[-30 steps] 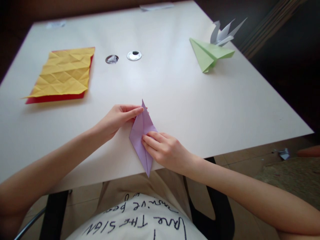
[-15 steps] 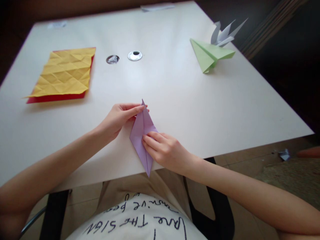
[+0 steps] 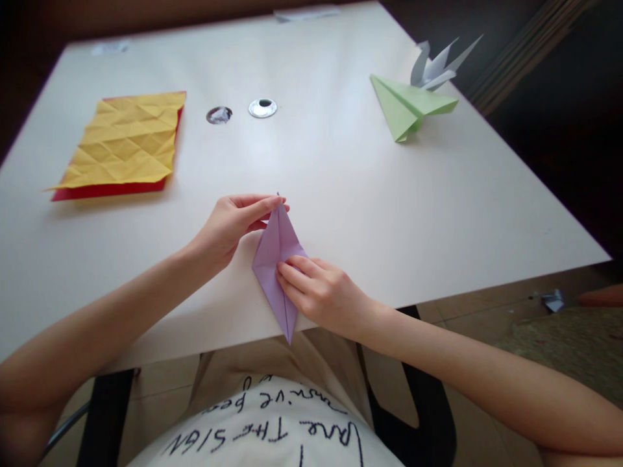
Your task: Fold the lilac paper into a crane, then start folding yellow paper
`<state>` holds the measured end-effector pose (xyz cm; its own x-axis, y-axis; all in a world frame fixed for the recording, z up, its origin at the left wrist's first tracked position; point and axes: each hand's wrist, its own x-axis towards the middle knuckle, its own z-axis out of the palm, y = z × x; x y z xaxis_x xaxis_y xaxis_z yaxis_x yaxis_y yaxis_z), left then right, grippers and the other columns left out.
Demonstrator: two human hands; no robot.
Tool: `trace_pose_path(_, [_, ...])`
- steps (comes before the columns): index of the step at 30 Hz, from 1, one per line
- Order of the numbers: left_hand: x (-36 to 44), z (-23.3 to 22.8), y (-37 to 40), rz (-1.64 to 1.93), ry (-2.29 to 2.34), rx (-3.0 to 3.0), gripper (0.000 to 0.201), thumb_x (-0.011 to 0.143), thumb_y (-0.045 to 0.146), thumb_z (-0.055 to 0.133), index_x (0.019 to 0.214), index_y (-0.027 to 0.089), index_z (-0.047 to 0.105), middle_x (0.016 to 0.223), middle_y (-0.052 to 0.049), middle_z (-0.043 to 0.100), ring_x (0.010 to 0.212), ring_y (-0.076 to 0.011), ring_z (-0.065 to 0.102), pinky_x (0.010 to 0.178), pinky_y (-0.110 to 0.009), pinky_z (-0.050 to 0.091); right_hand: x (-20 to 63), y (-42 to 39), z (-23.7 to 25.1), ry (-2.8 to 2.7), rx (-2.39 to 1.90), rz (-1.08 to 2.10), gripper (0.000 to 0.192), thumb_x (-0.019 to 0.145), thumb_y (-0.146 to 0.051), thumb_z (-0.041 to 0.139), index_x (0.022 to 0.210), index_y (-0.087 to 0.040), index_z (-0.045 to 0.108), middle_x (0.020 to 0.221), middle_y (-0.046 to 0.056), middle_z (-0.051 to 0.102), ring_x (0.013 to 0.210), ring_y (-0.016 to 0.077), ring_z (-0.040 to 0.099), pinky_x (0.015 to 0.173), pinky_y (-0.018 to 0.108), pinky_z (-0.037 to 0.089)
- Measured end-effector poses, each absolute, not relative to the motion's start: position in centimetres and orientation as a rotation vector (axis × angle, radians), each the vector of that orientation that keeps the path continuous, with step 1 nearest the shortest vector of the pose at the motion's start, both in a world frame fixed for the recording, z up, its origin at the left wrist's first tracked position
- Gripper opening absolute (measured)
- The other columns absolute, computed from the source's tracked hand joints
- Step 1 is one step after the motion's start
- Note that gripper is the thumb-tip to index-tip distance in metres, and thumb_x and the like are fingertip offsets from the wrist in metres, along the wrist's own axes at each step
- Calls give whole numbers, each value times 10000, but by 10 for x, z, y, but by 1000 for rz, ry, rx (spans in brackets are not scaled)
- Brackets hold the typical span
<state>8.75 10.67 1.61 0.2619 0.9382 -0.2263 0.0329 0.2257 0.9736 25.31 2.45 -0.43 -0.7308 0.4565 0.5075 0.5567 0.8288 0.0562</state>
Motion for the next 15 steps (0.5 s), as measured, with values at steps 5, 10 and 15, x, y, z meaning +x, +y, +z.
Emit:
trace_pose_path(5, [90,17,106,875,1141,1215,255,728,416,655,792,178,724,885,-53,714,846,-168,609,714,-258,434,253,25,-4,-2518,-756,-290,208,840,-12,482,883,-61,680,927,86,713,880,211,655,718,319,578])
trace_pose_path(10, [92,15,110,902,1192,1263,273,732,426,647,777,166,716,864,-58,712,819,-165,615,689,-249,446,253,24,-3,-2526,-757,-288,222,848,-12,469,892,-66,680,933,86,713,886,207,655,723,317,577])
trace_pose_path(15, [85,6,109,861,1174,1270,329,705,421,685,918,171,680,869,-50,707,782,-154,626,597,-211,455,254,24,-3,-2532,-762,-253,207,845,-21,481,910,-45,676,957,102,708,896,222,654,725,325,576])
